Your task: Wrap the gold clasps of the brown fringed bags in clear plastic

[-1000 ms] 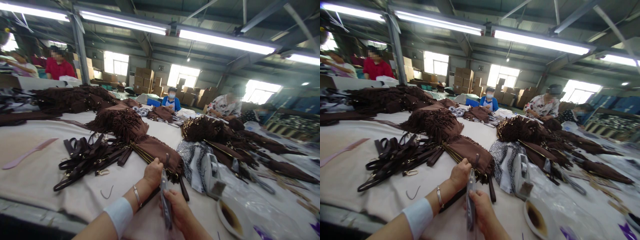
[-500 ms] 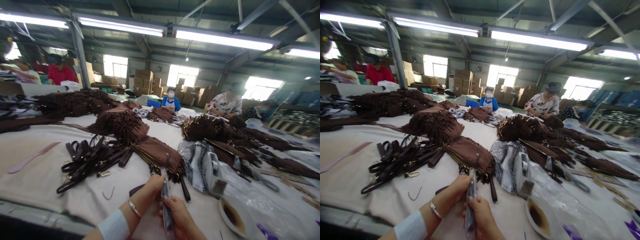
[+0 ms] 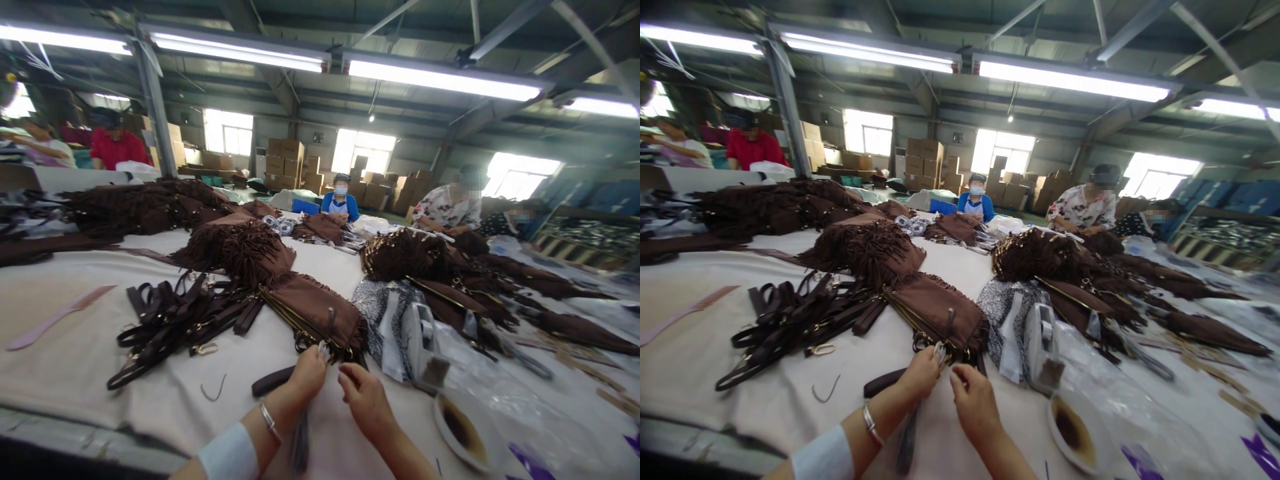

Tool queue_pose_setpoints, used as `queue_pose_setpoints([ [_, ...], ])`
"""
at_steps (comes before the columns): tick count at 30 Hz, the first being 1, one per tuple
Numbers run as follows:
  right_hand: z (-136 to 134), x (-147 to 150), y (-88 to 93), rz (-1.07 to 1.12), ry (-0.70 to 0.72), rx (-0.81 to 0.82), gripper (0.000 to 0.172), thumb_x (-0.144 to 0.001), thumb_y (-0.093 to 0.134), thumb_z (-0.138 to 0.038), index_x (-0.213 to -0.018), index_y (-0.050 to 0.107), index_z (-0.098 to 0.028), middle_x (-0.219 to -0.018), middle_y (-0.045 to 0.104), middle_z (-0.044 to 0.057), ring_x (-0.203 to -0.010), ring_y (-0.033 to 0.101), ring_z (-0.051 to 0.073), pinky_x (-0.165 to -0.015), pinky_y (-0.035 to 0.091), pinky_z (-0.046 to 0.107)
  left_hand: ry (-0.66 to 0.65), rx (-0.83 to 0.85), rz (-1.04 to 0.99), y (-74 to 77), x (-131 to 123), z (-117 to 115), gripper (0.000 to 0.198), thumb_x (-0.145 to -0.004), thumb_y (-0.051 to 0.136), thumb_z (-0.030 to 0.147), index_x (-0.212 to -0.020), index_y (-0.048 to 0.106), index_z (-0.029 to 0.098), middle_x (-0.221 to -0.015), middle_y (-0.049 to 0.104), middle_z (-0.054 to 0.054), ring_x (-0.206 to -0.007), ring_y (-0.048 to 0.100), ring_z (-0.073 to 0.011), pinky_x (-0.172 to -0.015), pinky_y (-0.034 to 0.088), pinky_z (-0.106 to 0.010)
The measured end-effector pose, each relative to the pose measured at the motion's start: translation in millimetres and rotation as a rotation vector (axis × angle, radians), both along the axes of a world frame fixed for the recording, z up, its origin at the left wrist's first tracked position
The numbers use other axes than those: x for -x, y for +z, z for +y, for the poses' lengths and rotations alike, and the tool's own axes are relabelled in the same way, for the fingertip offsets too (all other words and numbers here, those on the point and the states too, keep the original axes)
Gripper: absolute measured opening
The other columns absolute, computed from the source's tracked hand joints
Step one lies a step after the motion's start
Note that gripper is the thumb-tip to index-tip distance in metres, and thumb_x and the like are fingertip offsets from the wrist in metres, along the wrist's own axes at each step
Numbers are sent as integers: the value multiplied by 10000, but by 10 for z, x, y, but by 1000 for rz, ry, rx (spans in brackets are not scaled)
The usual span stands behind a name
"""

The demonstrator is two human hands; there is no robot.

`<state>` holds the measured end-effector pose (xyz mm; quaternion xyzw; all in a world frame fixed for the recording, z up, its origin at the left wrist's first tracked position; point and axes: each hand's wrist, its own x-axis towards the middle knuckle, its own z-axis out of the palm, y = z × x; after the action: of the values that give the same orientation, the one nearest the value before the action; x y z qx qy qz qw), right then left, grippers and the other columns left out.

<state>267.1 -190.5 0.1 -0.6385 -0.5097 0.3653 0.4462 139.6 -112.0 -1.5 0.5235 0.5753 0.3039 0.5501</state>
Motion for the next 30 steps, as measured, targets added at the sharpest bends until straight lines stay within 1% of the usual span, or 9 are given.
queue_pose_setpoints([
  [2, 204, -55, 107, -174, 7, -129, 252, -812, 571, -293, -987, 721, -190, -954, 727, 91, -853, 660, 227, -808, 494, 328, -15, -109, 89, 19, 13, 6, 165, -852, 512, 179, -695, 564, 174, -679, 588, -20, -675, 518, -161, -643, 373, -255],
  [4, 383, -39, 180, -320, 49, -165, 261, -814, 554, -248, -1000, 726, -182, -995, 724, 105, -949, 646, 241, -887, 455, 333, -47, -137, 105, 36, 17, 2, 129, -835, 516, 163, -741, 605, 161, -746, 639, -47, -734, 556, -180, -671, 392, -261],
  [7, 550, 52, 230, -520, 129, -89, 220, -823, 551, -239, -931, 736, -191, -929, 726, 89, -908, 646, 219, -834, 441, 294, -120, -196, 84, 58, 31, -18, 90, -795, 544, 151, -776, 632, 158, -797, 679, -67, -787, 600, -200, -693, 427, -263],
  [9, 606, 102, 246, -643, 126, -34, 194, -834, 547, -239, -837, 736, -198, -872, 716, 73, -861, 646, 197, -775, 428, 266, -154, -200, 56, 75, 41, -36, 76, -784, 570, 176, -725, 619, 170, -727, 665, -54, -733, 611, -199, -660, 444, -265],
  [14, 719, 113, 281, -898, 34, -47, 237, -901, 484, -229, -793, 687, -174, -883, 678, 76, -787, 646, 161, -669, 395, 245, -102, 56, -60, 118, 46, -89, 176, -783, 643, 332, -735, 535, 202, -574, 569, -1, -481, 557, -169, -450, 413, -265],
  [21, 753, 81, 191, -1040, 42, -80, 210, -918, 482, -233, -801, 645, -171, -872, 655, 68, -743, 647, 161, -605, 364, 251, -111, 292, -257, 181, 204, -170, 175, -802, 625, 289, -684, 554, 182, -545, 519, 17, -427, 462, -104, -434, 408, -241],
  [23, 717, 80, 144, -1062, 26, -86, 213, -922, 478, -244, -797, 635, -172, -866, 652, 63, -732, 647, 161, -592, 349, 254, -142, 317, -280, 204, 290, -194, 183, -787, 641, 281, -662, 553, 182, -551, 512, 23, -416, 423, -83, -414, 370, -216],
  [27, 666, 81, 64, -1086, 49, -85, 209, -926, 472, -254, -802, 622, -178, -867, 646, 58, -725, 638, 155, -586, 330, 253, -151, 360, -298, 240, 407, -225, 251, -783, 652, 387, -668, 560, 183, -552, 454, 42, -384, 286, -45, -365, 192, -185],
  [30, 630, 53, 63, -1068, 56, -71, 205, -922, 488, -270, -799, 622, -176, -861, 644, 56, -723, 627, 153, -597, 334, 253, -156, 387, -273, 256, 426, -224, 271, -788, 621, 447, -722, 578, 188, -555, 437, 49, -380, 265, -47, -378, 161, -192],
])
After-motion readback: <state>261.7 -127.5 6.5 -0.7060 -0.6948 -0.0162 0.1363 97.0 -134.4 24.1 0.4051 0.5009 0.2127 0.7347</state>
